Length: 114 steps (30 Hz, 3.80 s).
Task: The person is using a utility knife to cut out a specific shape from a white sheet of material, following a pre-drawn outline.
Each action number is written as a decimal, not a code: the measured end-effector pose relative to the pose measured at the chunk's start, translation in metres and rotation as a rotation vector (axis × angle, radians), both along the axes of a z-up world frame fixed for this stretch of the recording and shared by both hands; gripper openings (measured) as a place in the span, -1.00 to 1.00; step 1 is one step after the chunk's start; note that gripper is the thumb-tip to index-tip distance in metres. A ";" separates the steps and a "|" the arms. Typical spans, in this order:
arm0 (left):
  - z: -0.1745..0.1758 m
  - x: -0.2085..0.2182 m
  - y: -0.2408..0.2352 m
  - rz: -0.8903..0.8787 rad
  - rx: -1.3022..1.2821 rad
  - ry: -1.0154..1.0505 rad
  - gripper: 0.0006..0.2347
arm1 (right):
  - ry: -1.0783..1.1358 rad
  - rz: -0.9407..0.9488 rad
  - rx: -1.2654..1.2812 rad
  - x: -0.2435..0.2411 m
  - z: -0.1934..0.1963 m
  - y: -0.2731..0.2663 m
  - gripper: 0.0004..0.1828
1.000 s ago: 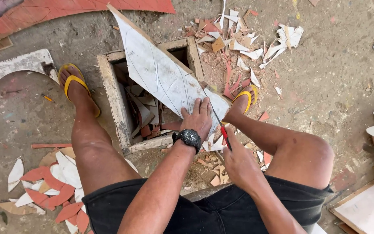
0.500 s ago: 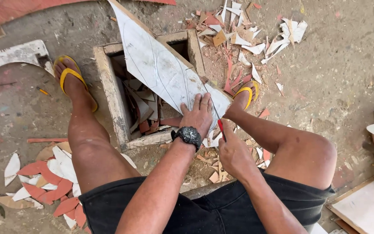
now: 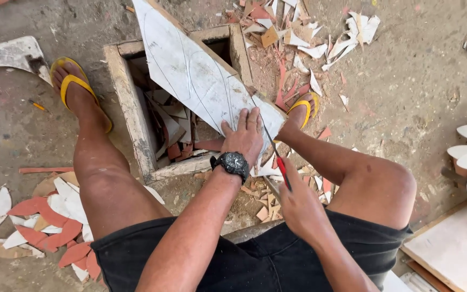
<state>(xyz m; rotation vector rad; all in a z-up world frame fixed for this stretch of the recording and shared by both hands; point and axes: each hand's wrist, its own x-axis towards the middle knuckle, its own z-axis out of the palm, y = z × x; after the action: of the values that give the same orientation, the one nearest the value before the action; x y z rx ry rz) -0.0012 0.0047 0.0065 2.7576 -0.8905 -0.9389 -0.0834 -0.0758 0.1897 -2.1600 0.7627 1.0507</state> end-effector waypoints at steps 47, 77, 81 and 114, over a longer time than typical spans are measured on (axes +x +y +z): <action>-0.059 -0.029 -0.011 0.125 -0.251 -0.412 -0.56 | 0.056 0.078 -0.093 0.018 -0.021 0.006 -0.30; -0.024 -0.010 -0.011 0.029 -0.020 -0.143 -0.50 | 0.057 0.006 -0.106 0.023 -0.021 0.021 -0.28; -0.007 -0.005 -0.012 -0.008 0.042 -0.108 -0.44 | -0.018 0.017 -0.118 0.012 -0.038 0.018 -0.28; -0.031 -0.013 -0.023 0.108 -0.012 -0.200 -0.43 | -0.097 -0.020 -0.057 -0.055 -0.012 -0.030 -0.30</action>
<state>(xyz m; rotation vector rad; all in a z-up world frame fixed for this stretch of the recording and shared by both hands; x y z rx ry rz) -0.0145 -0.0183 -0.0245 2.8939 -0.7600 -0.6468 -0.1383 -0.1062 0.1781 -2.2290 0.7762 0.9176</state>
